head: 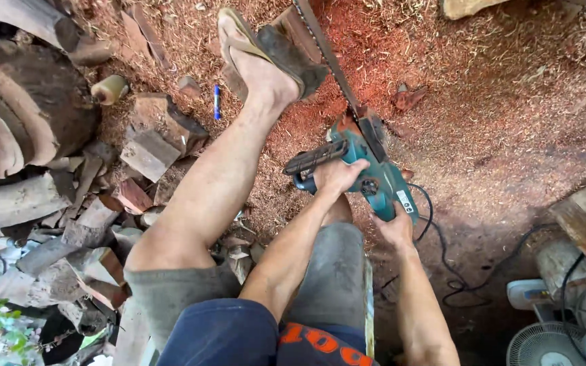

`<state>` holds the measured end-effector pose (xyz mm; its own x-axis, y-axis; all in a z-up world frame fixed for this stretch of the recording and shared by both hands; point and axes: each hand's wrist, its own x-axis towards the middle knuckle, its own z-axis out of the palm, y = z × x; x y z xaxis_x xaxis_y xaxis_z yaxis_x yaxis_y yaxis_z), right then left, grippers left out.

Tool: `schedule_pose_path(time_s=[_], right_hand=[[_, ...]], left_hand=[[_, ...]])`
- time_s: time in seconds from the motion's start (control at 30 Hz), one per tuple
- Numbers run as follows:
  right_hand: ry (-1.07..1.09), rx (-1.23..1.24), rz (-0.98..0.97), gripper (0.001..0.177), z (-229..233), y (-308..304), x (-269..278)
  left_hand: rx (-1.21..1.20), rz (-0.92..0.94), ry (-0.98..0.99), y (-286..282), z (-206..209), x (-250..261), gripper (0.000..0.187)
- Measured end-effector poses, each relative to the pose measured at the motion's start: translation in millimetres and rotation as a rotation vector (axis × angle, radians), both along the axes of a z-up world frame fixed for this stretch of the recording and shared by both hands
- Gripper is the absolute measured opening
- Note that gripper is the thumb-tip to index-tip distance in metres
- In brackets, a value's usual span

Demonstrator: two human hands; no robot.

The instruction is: Measuring and cutting pieces of wood using a tape measure, marker, and electric chainsaw in a workshop setting.

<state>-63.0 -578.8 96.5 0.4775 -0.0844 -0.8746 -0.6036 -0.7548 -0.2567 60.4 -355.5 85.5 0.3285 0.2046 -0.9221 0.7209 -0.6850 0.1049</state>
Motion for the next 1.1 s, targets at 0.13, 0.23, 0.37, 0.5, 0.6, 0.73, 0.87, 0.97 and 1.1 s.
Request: schedule_pose_path(time_s=[0.13, 0.23, 0.37, 0.5, 0.6, 0.73, 0.87, 0.97, 1.1], right_hand=[[0.1, -0.015, 0.088, 0.068, -29.6, 11.3, 18.2], [0.043, 0.069, 0.046, 0.067, -44.4, 18.9, 16.3], [0.065, 0.108, 0.046, 0.061, -54.2, 26.5, 28.4], [0.022, 0.153, 0.056, 0.053, -60.0, 29.0, 38.8], [0.004, 0.161, 0.036, 0.044, -61.7, 31.6, 44.4], [-0.038, 0.212, 0.038, 0.05, -67.1, 28.5, 49.7], [0.024, 0.178, 0.048, 0.049, -66.5, 24.7, 52.6], [0.023, 0.202, 0.051, 0.051, -69.8, 21.1, 51.9], [0.041, 0.205, 0.086, 0.052, -74.6, 20.3, 53.4]], left_hand=[[-0.033, 0.044, -0.026, 19.0, -8.8, 13.9, 0.068], [-0.018, 0.032, 0.049, 30.4, 0.3, 25.3, 0.07], [0.036, 0.04, -0.038, 35.4, 0.5, 28.6, 0.072], [0.13, 0.049, -0.107, 37.8, -5.0, 28.4, 0.078], [0.112, 0.091, 0.147, 42.5, -10.1, 37.1, 0.081], [0.151, 0.107, 0.086, 40.8, -18.0, 32.9, 0.084], [0.131, 0.091, 0.088, 38.0, -19.9, 36.2, 0.085], [0.117, 0.128, 0.11, 36.4, -18.1, 39.3, 0.083], [0.127, 0.111, 0.067, 37.4, -27.0, 33.7, 0.083]])
